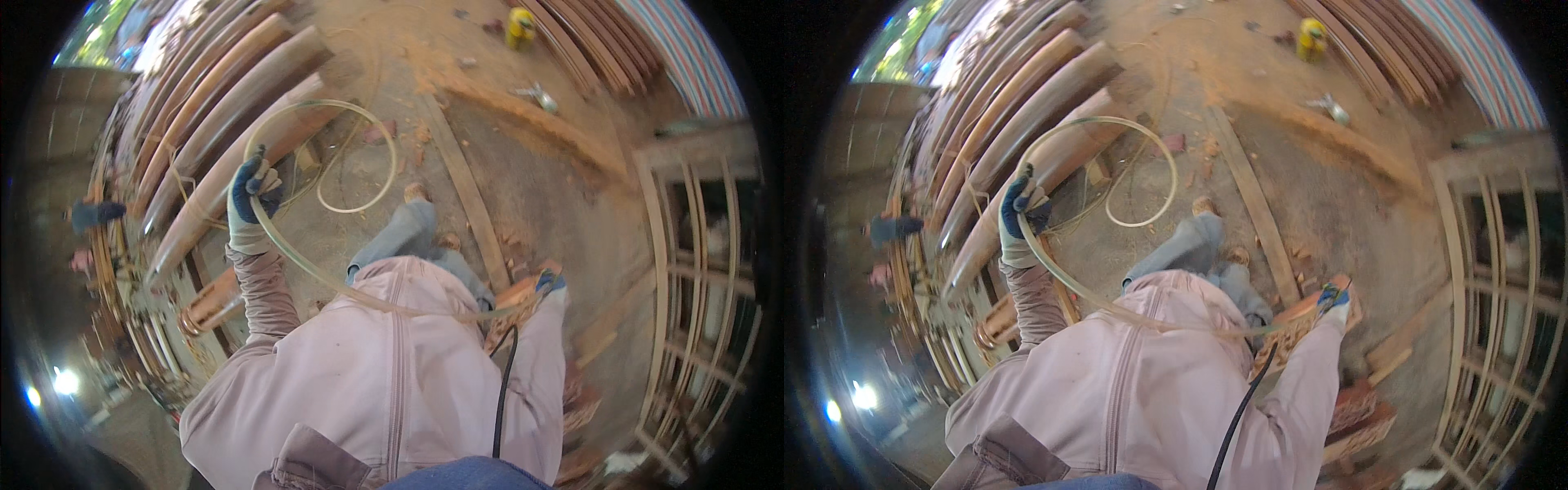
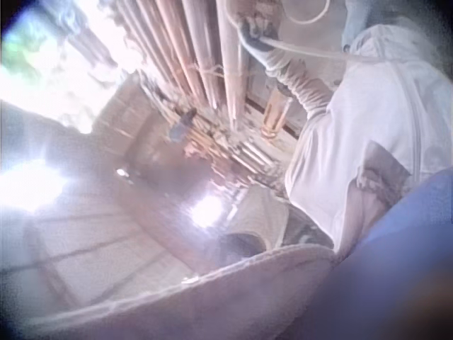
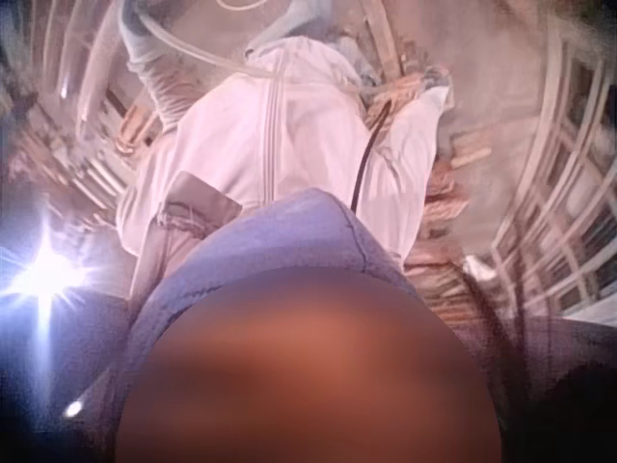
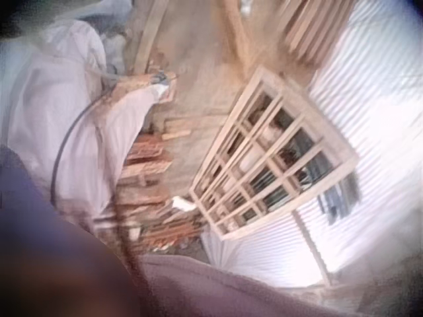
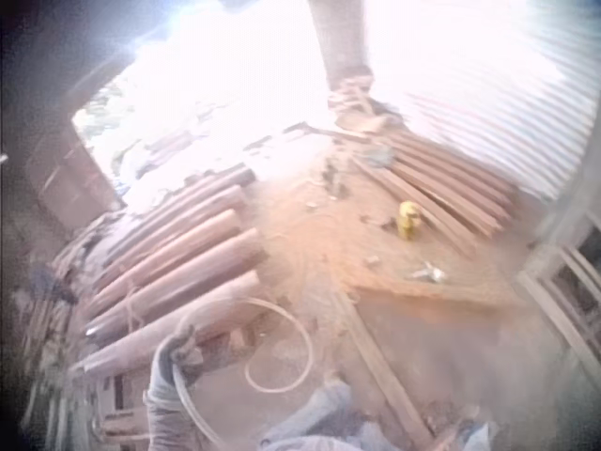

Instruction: The person uses a hose to blow dust and debris off several carved wooden pieces and cylindrical logs in a workshop. They move between different stacks of wood, directing the air stream to clear surfaces and crevices.

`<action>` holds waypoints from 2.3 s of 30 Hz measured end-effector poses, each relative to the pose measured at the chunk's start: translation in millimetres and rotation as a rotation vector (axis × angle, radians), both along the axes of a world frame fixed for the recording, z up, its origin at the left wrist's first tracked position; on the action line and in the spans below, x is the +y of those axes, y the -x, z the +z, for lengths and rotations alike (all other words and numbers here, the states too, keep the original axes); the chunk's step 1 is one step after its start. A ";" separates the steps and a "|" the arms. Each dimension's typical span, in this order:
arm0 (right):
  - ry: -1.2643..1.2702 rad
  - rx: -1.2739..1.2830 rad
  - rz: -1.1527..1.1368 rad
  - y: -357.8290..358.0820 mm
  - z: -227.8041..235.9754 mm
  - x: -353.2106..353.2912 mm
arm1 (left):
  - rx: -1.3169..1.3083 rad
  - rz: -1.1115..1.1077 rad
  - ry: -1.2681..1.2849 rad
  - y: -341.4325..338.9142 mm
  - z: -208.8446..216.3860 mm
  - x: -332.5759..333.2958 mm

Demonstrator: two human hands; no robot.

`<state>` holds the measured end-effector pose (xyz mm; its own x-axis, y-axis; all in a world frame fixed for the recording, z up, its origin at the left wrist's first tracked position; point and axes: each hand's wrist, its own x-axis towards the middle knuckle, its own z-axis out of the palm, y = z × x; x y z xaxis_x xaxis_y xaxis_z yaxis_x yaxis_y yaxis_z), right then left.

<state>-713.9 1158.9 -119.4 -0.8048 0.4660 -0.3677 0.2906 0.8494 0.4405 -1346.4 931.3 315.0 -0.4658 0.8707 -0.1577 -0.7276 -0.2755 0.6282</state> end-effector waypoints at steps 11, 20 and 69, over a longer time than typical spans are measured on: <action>1.855 0.785 -1.785 218.5 42.9 -1.0 | -0.024 0.352 0.256 -55.3 -20.7 -170.1; 0.918 0.092 -0.406 389.0 96.0 -51.0 | -0.292 0.536 0.560 -150.7 -124.9 -266.4; 0.571 -1.194 1.700 644.9 115.9 -1037.1 | -1.813 1.414 1.192 -264.8 -309.2 -359.8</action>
<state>-1358.7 121.8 -3.5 0.4440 -0.5801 -0.6829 -0.8411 -0.0070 -0.5409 -1081.5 571.5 5.8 0.6157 -0.2891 -0.7330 -0.2741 -0.9507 0.1448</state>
